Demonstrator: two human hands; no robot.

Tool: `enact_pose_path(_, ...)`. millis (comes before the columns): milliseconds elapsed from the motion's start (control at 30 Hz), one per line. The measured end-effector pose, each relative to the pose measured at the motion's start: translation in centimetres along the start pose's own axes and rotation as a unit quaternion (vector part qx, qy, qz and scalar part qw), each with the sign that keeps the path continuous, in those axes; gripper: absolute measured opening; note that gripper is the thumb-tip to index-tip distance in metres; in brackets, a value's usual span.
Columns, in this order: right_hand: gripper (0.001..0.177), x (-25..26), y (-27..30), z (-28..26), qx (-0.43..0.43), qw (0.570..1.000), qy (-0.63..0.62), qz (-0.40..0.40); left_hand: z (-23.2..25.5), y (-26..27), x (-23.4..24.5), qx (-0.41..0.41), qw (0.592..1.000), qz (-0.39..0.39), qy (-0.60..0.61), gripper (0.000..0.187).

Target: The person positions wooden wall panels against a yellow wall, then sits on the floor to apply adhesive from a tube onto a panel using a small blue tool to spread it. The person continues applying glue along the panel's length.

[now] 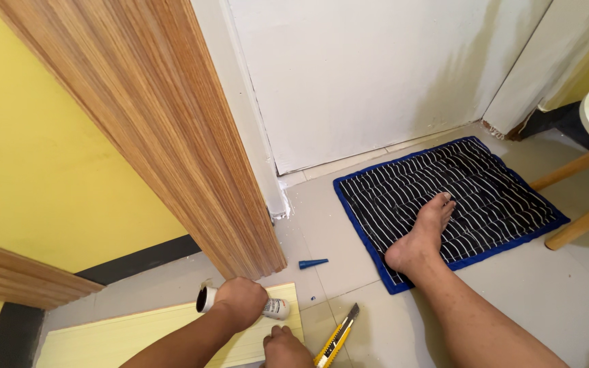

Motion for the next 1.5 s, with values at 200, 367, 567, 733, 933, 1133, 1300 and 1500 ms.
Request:
enact_pose_path(200, 0.081, -0.2, 0.2, 0.2, -0.015, 1.0, -0.023, 0.006, 0.6, -0.6, -0.5, -0.004, 0.999, 0.011, -0.036, 0.017)
enact_pose_path(367, 0.082, 0.0, 0.1, -0.1, 0.028, 1.0, -0.007, 0.003, 1.7, 0.3, -0.3, -0.026, 0.996, 0.048, -0.063, 0.022)
enact_pose_path(567, 0.078, -0.7, 1.4, -0.8, 0.003, 1.0, 0.014, 0.005, 0.5, 4.4, 3.6, 0.026, 0.987, 0.107, -0.113, 0.022)
enact_pose_path(733, 0.075, -0.5, 1.2, 0.4, -0.037, 0.999, 0.007, 0.017, -4.2, 11.7, 7.6, 0.032, 0.959, 0.218, 0.178, 0.05)
enact_pose_path(933, 0.077, 0.6, -1.9, 0.1, 0.03, 0.988, 0.152, 0.024, -4.1, 12.4, 8.0, 0.03, 0.883, 0.191, 0.427, 0.055)
enact_pose_path(1133, 0.055, -12.5, 4.6, 9.6, 0.052, 0.876, 0.304, -0.37, -2.8, 11.5, 9.9, -0.02, 0.853, 0.31, 0.419, 0.034)
enact_pose_path(1300, 0.036, -16.2, 4.7, 21.8, 0.114, 0.749, 0.354, -0.548, -1.8, 9.9, 10.4, -0.024, 0.867, 0.26, 0.424, 0.033)
enact_pose_path(1500, 0.034, -13.3, 0.9, 22.6, 0.218, 0.73, 0.383, -0.523, -1.1, 10.7, 11.5, -0.034, 0.869, 0.262, 0.418, 0.051)
Point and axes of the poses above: each hand's wrist, its own y-axis away from the middle knuckle, its own x-axis out of the back of the hand, z = x × y, the point moved 8 cm from there along -y, towards the middle knuckle, and after that the axes turned 12 degrees about -z, right-handed, at the moved point
